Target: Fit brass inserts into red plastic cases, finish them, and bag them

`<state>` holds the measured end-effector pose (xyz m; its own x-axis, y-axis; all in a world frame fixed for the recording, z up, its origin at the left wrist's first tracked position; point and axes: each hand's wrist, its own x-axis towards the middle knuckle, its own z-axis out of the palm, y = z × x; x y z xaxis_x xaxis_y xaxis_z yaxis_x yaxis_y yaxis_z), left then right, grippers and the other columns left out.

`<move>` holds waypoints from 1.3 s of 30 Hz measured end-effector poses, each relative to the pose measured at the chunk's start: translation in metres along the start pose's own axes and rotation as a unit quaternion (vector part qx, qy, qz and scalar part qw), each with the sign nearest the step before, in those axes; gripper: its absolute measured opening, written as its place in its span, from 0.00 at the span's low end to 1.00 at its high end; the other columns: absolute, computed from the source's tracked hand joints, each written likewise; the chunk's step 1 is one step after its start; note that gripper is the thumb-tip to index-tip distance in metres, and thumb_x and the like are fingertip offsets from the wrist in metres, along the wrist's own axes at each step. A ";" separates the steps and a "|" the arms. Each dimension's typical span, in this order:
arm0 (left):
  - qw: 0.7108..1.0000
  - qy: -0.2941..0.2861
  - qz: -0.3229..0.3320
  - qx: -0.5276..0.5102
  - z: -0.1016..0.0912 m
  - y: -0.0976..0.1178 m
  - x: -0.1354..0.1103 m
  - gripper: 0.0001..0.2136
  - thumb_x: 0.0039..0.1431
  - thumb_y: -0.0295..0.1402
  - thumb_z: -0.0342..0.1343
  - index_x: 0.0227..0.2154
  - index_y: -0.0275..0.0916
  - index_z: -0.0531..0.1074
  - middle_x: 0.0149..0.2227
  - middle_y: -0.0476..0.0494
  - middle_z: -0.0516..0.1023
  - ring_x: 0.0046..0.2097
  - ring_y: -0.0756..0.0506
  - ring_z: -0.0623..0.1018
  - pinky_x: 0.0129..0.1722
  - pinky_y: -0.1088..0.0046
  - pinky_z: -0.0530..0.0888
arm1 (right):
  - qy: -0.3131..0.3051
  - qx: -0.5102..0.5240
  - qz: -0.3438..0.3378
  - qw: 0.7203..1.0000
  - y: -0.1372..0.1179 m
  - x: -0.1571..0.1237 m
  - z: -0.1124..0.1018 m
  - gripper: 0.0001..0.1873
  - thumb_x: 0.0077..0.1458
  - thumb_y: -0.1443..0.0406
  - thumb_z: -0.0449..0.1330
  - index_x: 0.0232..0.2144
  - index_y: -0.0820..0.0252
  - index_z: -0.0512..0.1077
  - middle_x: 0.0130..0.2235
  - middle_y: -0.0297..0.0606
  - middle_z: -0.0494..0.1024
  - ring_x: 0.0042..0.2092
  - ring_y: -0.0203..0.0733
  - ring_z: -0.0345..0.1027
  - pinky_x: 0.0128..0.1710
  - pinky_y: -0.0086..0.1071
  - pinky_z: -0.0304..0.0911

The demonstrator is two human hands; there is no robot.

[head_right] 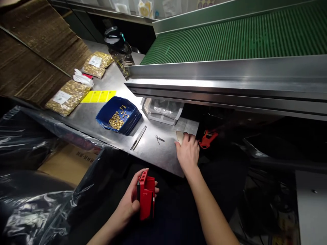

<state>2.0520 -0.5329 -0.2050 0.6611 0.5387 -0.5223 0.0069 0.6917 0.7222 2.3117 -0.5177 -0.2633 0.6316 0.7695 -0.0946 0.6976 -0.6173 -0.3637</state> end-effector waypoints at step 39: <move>0.932 -0.083 -0.033 0.352 0.019 0.011 0.005 0.28 0.68 0.46 0.55 0.67 0.51 0.55 0.60 0.41 0.70 0.59 0.37 0.72 0.61 0.58 0.65 | -0.155 0.367 0.073 0.914 0.033 -0.023 0.003 0.22 0.57 0.48 0.62 0.45 0.55 0.74 0.40 0.38 0.80 0.42 0.49 0.74 0.44 0.38 0.66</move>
<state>2.0694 -0.5323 -0.1910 0.7484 0.3834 -0.5412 0.5039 0.2018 0.8399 2.3194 -0.5553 -0.2759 0.4950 0.7669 -0.4084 0.1271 -0.5289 -0.8391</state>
